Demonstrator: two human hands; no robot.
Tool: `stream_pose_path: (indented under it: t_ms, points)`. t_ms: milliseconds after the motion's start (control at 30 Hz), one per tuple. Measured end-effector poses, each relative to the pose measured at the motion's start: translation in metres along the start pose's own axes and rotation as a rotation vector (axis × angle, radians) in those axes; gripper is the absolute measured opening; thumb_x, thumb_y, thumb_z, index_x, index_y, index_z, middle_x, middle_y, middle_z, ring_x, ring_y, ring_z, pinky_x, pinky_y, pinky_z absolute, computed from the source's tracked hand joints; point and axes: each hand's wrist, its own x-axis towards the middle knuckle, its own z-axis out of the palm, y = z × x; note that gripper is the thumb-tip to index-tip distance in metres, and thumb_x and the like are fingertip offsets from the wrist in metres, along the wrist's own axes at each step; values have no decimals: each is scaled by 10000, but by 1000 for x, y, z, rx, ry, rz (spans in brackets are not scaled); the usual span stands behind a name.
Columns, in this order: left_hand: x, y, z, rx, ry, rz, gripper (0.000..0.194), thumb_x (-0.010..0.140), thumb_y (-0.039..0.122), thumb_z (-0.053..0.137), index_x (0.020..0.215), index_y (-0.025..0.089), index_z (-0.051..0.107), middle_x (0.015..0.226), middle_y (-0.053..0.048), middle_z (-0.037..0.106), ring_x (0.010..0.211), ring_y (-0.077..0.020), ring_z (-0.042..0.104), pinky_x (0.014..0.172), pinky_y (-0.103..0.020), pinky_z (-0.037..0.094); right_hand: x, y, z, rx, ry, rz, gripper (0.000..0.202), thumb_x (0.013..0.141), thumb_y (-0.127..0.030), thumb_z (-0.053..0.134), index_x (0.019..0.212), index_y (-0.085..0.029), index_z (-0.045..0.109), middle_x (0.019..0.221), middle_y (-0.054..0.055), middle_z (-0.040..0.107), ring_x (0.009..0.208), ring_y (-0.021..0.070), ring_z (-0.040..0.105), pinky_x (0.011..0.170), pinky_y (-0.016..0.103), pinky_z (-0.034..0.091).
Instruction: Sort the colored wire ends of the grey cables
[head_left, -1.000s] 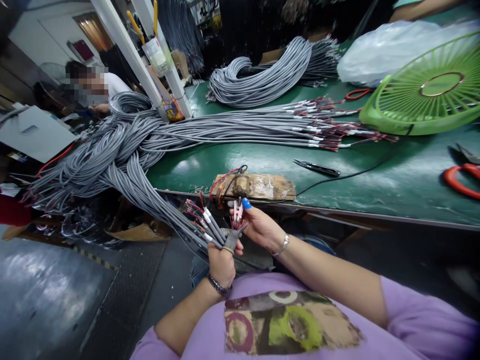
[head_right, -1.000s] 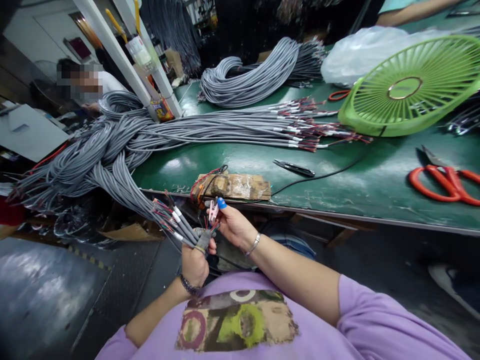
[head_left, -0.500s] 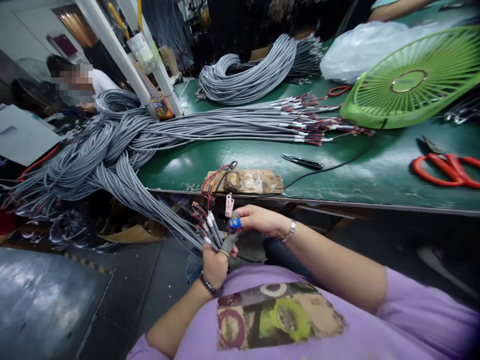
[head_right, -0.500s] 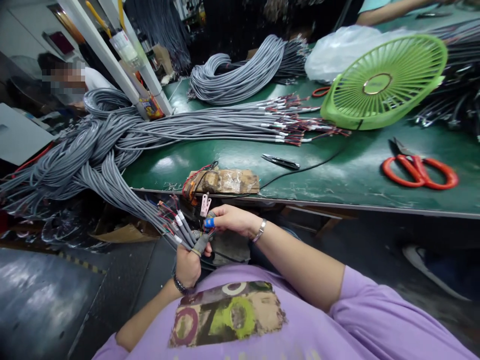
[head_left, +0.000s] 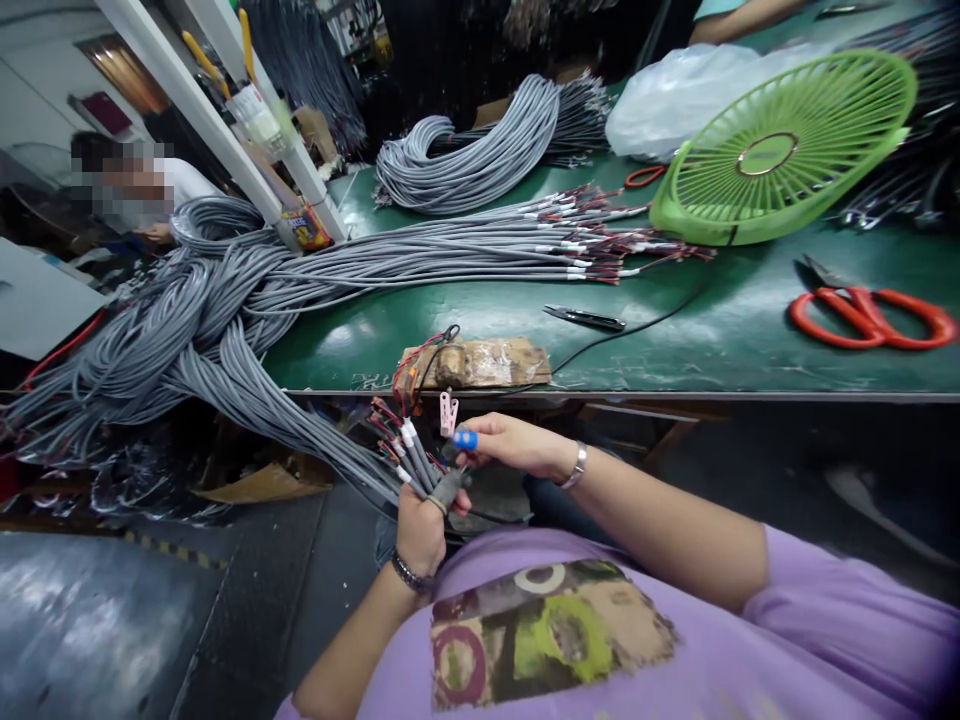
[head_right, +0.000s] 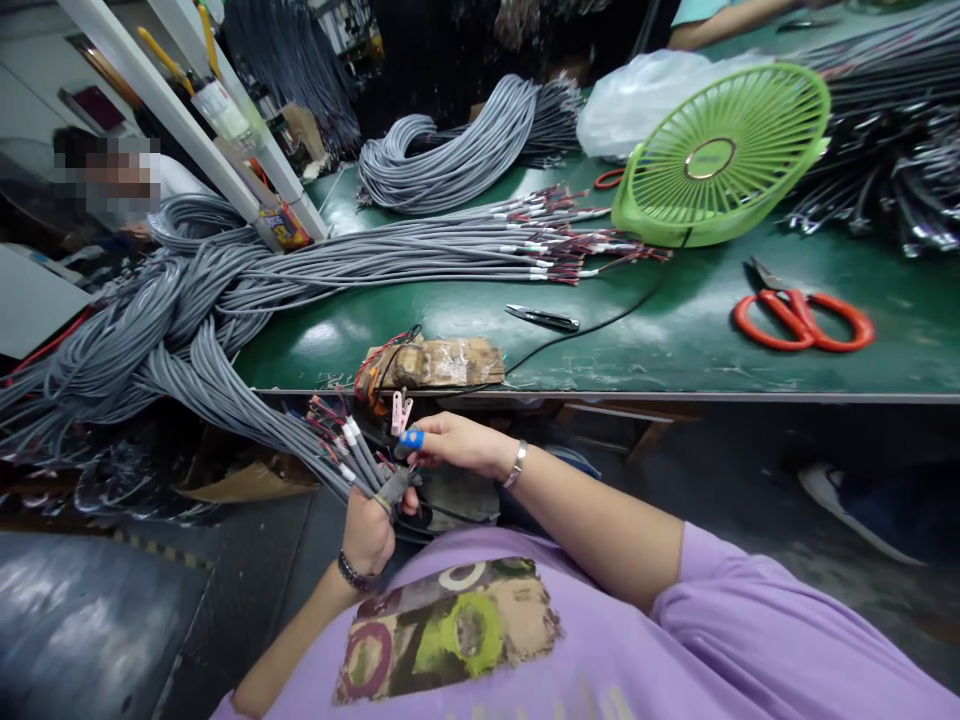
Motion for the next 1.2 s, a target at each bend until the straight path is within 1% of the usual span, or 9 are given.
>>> stream_pose_path:
  t_ms: [100,167,300,433,600,667,967,1133,1200]
  points:
    - [2,-1,2,-44,87,34,299,701,376,705,531,144,625,462,-4,587,436,-101,522,459,-209,424,-7,9,3,170,-19,43,378,698,-474,738,858,-142,655,782,19,661,602,84,551,588,220,459]
    - [2,-2,2,-39,94,42,315,707,386,701,524,143,623,455,-6,587,434,-103,528,463,-212,433,-12,14,10,216,43,-1,357,662,-414,785,843,-146,632,715,-3,650,566,78,545,561,211,450]
    - [2,-7,0,-10,2,15,315,736,386,690,550,139,632,479,-15,612,451,-112,550,486,-224,460,-12,17,29,277,-5,-110,307,753,-415,706,731,-166,527,523,-3,631,506,133,592,525,247,448]
    - [1,-9,0,27,-67,9,312,744,379,686,555,134,645,484,-22,621,444,-117,553,491,-236,472,-5,15,38,282,-16,-107,342,751,-466,685,720,-187,489,427,-35,576,394,142,547,447,262,431]
    - [4,-6,3,-101,93,47,330,717,393,708,520,140,630,454,-10,596,417,-107,532,462,-224,451,1,9,38,159,93,-116,378,718,-491,709,683,-179,499,437,-27,581,405,118,536,453,236,382]
    - [5,-5,4,-144,140,56,330,710,393,713,517,140,627,453,-8,594,425,-104,535,466,-217,446,1,9,39,179,93,-120,383,724,-493,705,676,-183,485,455,-21,592,429,120,546,467,238,378]
    - [7,0,2,-227,219,45,293,691,381,711,539,147,619,427,6,577,419,-108,537,448,-212,428,1,13,43,278,71,-133,361,726,-435,723,676,-193,459,522,-5,610,509,152,574,544,288,406]
    - [7,2,2,-225,228,51,291,693,384,708,550,148,614,434,10,572,423,-104,536,450,-208,425,1,19,36,198,209,-115,359,648,-419,786,638,-163,535,543,-27,562,517,101,483,534,253,341]
    - [7,5,1,-223,233,41,305,683,392,716,538,148,606,429,12,564,414,-97,523,440,-203,417,1,24,30,202,219,-88,373,629,-434,798,619,-152,553,538,-37,529,512,80,431,534,242,334]
